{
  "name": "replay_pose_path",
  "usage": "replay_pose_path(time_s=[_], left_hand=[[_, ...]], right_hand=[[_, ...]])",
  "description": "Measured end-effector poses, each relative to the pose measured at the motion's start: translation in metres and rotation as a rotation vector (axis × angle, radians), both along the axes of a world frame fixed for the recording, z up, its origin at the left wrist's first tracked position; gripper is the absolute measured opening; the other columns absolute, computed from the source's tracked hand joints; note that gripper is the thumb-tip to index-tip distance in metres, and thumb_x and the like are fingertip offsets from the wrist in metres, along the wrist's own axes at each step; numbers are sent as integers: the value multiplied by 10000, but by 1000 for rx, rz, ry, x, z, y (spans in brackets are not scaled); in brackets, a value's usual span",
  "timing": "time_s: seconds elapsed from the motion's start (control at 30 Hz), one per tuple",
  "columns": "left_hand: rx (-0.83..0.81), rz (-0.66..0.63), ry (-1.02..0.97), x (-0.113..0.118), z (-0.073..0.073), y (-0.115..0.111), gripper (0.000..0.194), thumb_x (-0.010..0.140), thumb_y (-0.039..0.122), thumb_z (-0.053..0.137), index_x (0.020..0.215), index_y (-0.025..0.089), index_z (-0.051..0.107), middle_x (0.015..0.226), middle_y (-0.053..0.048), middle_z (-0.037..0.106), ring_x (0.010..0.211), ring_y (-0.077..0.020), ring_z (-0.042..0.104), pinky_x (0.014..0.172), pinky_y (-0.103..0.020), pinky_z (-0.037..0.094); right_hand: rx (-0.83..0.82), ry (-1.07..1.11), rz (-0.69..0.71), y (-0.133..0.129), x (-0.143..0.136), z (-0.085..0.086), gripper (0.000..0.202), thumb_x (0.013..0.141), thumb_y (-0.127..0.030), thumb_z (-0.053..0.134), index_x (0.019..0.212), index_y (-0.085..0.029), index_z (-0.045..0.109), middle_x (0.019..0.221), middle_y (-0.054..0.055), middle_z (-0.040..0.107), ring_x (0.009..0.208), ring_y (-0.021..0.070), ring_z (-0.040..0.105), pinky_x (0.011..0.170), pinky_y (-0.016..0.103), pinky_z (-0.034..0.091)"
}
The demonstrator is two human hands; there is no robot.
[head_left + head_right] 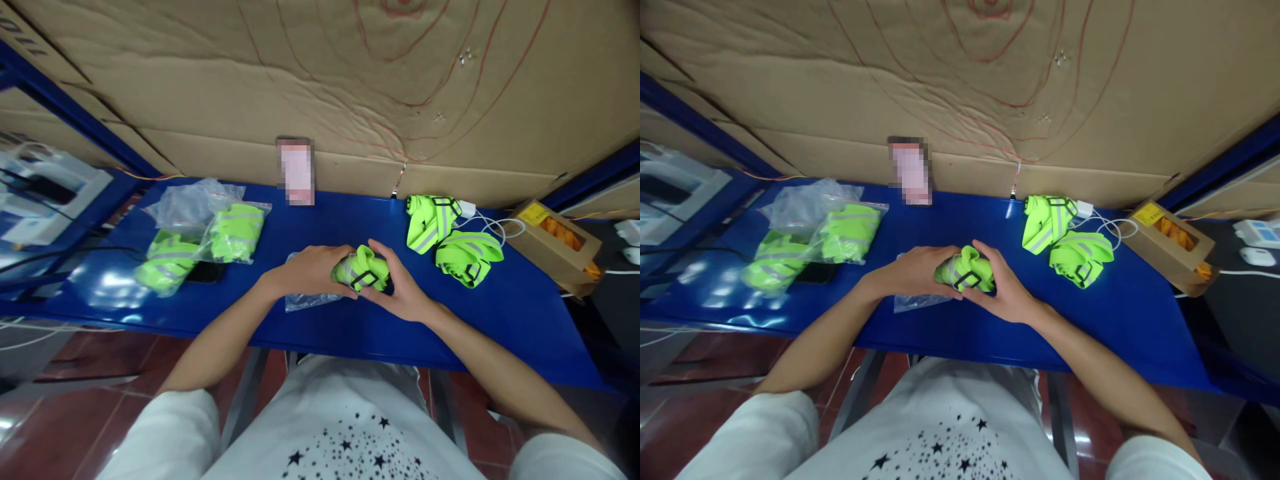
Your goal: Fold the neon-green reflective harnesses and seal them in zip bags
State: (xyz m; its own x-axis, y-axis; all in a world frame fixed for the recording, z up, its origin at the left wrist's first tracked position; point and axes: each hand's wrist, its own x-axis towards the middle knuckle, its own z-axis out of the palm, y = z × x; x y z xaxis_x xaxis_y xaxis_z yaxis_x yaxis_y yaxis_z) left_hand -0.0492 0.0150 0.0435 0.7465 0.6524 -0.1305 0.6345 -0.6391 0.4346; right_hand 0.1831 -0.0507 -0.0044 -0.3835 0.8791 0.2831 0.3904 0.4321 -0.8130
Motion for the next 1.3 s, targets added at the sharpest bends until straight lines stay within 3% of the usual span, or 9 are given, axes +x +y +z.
replay_pose_path(time_s=[0.17,0.33,0.53,0.87,1.3], left_hand=[[16,0,-16,1,-3,-1,688,766,719,729,1222,224,585,1106,-63,731,1026,-321,715,770,-330,480],[20,-3,-29,1,-5,-2,689,764,696,748,1266,257,571,1161,-42,726,1089,-314,704,821,-338,486],[41,-19,-37,4,-6,-4,676,779,711,727,1250,253,570,1154,-42,729,1087,-313,708,807,-335,490],[92,1,-24,8,-9,-8,689,778,721,723,1244,242,555,1173,-42,725,1091,-306,704,836,-344,489],[131,49,-24,13,-11,-15,728,752,787,688,1160,197,564,1022,-69,736,964,-325,729,743,-360,494]], right_hand=[[51,57,-47,5,0,1,492,879,-414,751,1329,-317,576,1299,90,627,1211,282,601,1042,458,488],[51,91,-40,7,1,3,369,852,-416,781,1176,-294,655,1182,80,668,1099,266,641,975,437,507],[27,113,-58,6,-2,4,331,865,-427,767,1160,-296,692,1163,79,687,1067,262,659,956,430,518],[151,114,-105,7,-8,-2,345,871,-366,777,1191,-260,704,1128,82,717,1045,234,683,928,397,549],[143,27,-12,8,-1,2,405,905,-318,740,1301,-253,680,1213,100,638,1114,218,649,964,365,547]])
